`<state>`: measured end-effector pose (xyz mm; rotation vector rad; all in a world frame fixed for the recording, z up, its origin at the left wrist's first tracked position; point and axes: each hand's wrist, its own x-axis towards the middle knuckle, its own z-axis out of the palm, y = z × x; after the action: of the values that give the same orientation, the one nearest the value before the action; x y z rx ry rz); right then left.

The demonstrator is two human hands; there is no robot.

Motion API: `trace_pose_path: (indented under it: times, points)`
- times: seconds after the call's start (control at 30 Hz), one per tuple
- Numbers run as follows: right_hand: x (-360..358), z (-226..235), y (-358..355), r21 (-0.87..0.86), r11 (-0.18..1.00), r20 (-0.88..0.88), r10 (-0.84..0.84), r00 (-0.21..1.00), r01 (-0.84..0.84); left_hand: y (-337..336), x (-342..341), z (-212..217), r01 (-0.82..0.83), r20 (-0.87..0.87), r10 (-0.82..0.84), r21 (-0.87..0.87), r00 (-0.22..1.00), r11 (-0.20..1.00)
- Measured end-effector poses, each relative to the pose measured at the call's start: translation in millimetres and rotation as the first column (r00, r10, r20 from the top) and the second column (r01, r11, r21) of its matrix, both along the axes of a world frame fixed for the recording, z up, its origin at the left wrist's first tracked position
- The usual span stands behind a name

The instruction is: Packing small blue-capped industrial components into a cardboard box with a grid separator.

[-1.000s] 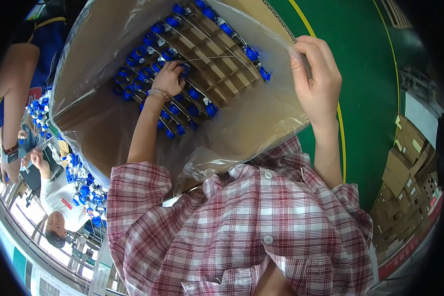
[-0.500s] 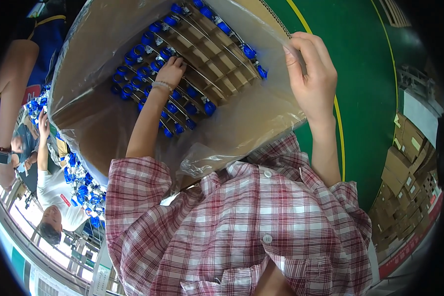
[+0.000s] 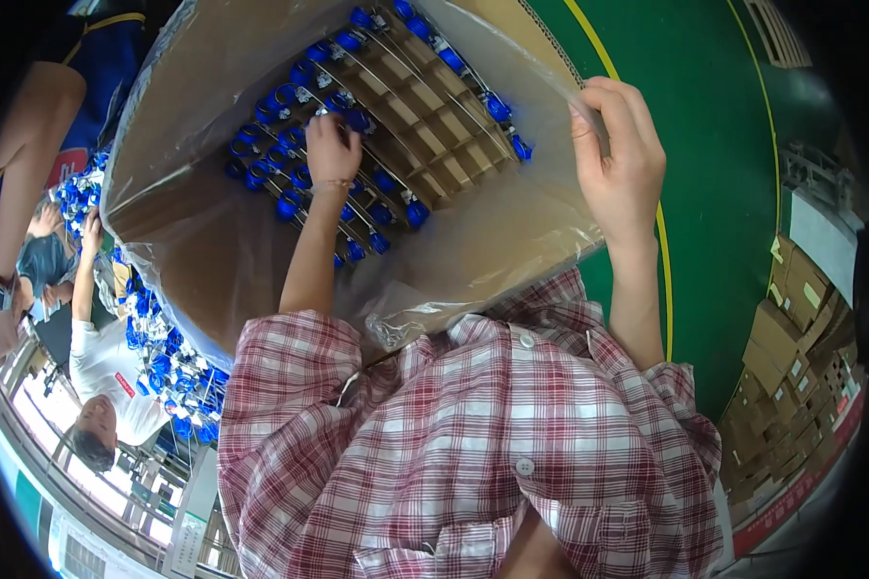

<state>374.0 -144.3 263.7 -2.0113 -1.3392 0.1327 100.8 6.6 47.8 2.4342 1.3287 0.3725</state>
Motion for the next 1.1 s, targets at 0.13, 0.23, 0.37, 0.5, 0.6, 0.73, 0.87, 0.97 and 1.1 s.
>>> trace_pose_path:
  times: [0.13,0.23,0.37,0.5,0.6,0.73,0.87,0.97,1.1]
  points:
    - [-3.2,1.4,0.4,0.008,1.000,0.014,0.016,1.000,-0.016,-15.8,-14.8,-21.8,-0.392,0.003,0.427,-0.390,0.904,0.833]
    - [-5.2,2.4,-1.2,-0.038,0.999,-0.039,-0.020,0.999,0.019,-16.1,2.6,-26.6,-0.405,-0.020,0.430,-0.380,0.903,0.832]
    - [-5.2,-1.4,-0.5,0.003,1.000,0.016,0.005,1.000,-0.005,-1.4,9.8,-41.2,-0.472,-0.191,0.438,-0.490,0.878,0.733]
    - [-6.2,-0.7,-0.9,-0.002,1.000,0.007,0.004,1.000,-0.004,0.6,17.3,-55.1,-0.446,-0.194,0.433,-0.645,0.881,0.620]
    - [-4.8,-3.1,-0.4,0.013,1.000,0.016,0.013,1.000,-0.013,-9.5,28.9,-52.0,-0.535,-0.239,0.485,-0.501,0.841,0.681]
    - [-3.5,-6.1,-3.3,0.007,1.000,0.024,0.006,1.000,-0.006,-18.2,21.7,-40.1,-0.468,-0.255,0.394,-0.408,0.883,0.784]
    - [-5.3,-9.0,-5.7,0.014,1.000,-0.010,0.010,1.000,-0.010,-15.3,-0.8,-25.3,-0.269,-0.190,0.216,-0.321,0.958,0.908]
    - [-7.6,-7.7,-8.8,-0.005,1.000,0.042,0.009,0.999,-0.009,-15.2,-11.6,-16.8,-0.069,-0.240,0.002,-0.273,0.971,0.960]
    - [-8.0,-8.9,-10.3,-0.013,1.000,0.040,0.009,0.999,-0.008,-11.7,-13.5,-14.6,0.048,-0.295,-0.102,-0.185,0.950,0.982]
